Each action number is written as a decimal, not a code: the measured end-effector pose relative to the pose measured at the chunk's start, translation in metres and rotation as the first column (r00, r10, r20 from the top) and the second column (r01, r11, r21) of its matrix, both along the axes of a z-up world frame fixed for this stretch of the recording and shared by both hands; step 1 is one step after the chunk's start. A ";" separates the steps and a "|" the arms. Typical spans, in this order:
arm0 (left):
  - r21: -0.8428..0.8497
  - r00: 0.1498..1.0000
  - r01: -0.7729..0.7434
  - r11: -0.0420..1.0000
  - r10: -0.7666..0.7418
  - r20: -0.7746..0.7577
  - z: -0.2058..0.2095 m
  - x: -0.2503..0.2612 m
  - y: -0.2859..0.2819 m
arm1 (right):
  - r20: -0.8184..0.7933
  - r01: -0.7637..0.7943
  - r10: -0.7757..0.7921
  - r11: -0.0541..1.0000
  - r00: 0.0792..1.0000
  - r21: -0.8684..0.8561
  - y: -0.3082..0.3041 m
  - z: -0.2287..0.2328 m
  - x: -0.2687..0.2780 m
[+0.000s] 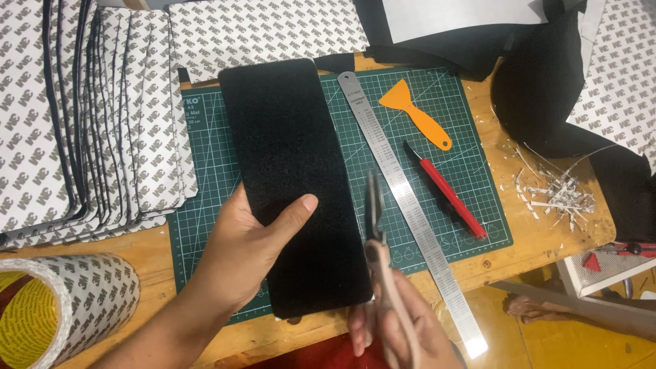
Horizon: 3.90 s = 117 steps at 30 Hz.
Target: Cut and trim black adhesive material using a ruler, utility knife, and scissors.
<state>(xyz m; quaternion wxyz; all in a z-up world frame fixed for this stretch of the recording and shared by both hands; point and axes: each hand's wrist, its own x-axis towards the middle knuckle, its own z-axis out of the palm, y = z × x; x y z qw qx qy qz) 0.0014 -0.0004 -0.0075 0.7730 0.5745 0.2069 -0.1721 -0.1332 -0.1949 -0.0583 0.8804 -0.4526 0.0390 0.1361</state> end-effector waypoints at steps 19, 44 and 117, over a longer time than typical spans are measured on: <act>0.015 0.995 0.057 0.998 -0.055 -0.087 0.006 0.006 0.005 | -0.168 -0.035 -0.134 0.672 0.977 -0.739 -0.058 0.042 0.014; 0.853 0.858 0.259 0.454 -0.513 0.012 -0.008 0.003 0.010 | 0.405 0.516 0.342 -0.355 0.848 -0.780 -0.134 0.012 0.078; 0.262 0.742 0.074 0.962 -0.229 0.630 -0.009 0.024 0.036 | 0.077 -0.822 0.836 0.548 0.543 -0.158 -0.033 0.052 0.166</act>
